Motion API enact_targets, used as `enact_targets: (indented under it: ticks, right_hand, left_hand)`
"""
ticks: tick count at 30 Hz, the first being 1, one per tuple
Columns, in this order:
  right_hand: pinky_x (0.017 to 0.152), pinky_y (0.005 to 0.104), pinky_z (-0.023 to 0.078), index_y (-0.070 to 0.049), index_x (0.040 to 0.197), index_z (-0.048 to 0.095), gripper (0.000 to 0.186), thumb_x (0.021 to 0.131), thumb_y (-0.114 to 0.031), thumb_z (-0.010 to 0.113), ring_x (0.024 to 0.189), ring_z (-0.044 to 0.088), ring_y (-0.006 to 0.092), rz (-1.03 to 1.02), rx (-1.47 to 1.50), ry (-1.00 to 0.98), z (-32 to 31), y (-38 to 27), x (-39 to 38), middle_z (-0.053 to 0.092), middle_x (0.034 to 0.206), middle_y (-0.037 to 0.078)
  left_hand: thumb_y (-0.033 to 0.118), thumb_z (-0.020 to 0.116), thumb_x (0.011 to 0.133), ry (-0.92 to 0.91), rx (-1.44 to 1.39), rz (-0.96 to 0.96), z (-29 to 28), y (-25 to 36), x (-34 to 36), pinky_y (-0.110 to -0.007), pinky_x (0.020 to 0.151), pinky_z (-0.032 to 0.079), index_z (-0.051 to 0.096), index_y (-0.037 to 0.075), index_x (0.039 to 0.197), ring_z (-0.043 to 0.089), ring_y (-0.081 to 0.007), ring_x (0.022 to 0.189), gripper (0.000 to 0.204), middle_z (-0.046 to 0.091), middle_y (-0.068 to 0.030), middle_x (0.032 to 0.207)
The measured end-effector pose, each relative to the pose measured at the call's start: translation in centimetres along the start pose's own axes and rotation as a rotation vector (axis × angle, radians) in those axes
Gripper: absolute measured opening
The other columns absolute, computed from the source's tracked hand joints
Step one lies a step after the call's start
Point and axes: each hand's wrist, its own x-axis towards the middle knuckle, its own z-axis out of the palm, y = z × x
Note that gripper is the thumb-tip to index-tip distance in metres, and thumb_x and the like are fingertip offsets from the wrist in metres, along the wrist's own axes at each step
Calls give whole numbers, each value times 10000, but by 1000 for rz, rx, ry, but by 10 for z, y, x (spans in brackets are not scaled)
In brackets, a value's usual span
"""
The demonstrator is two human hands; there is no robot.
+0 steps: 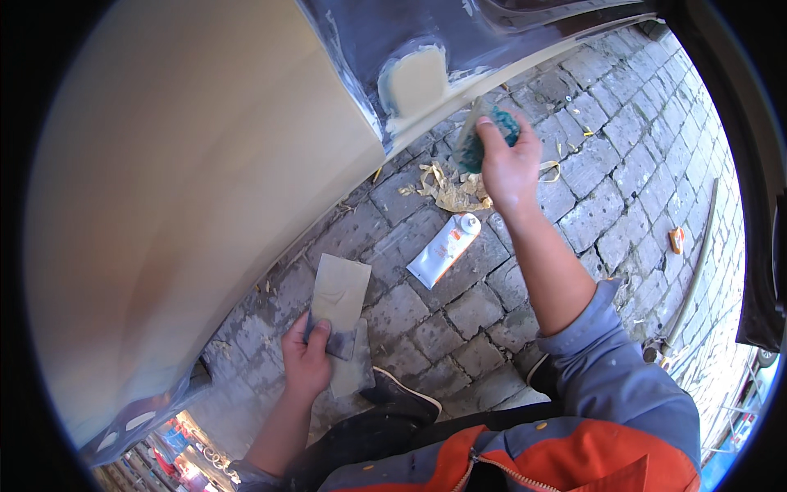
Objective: The person applies a beige body filler to a damaged area on a car door using a small blue plastic spreader. They repeatedly scoop filler from a metal putty knife and smooth it over the repair spot, occasionally checking the surface with a finger.
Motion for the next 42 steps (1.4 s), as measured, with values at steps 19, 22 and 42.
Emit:
enact_targets:
  ticks: [19,22,42]
  right_hand:
    - [741,368,586,-31,1074,696,196,899,-117,685,820,749,264,-444,-334,-608,-2,11,-57,703,1308,175]
    - [832,313,554,-46,1219,662,242,998,-138,700,936,670,125,359,129,-602,-6,0,-68,714,1037,56]
    - [858,292,533,-33,1248,649,239,1056,-175,654,958,632,73,467,160,-928,-9,-18,-121,701,1042,16]
  left_hand:
    - [89,556,1059,-61,-15,-3,7,12,2,-273,903,511,672,-48,1273,646,-95,1006,280,741,-50,1127]
    - [92,563,1051,-61,-141,35,10,18,-2,-273,899,509,667,-42,1282,637,-89,993,287,731,-42,1126]
    - [70,573,1035,-23,-202,124,7,24,-4,-253,865,494,646,-34,1327,593,-56,949,318,705,-4,1097]
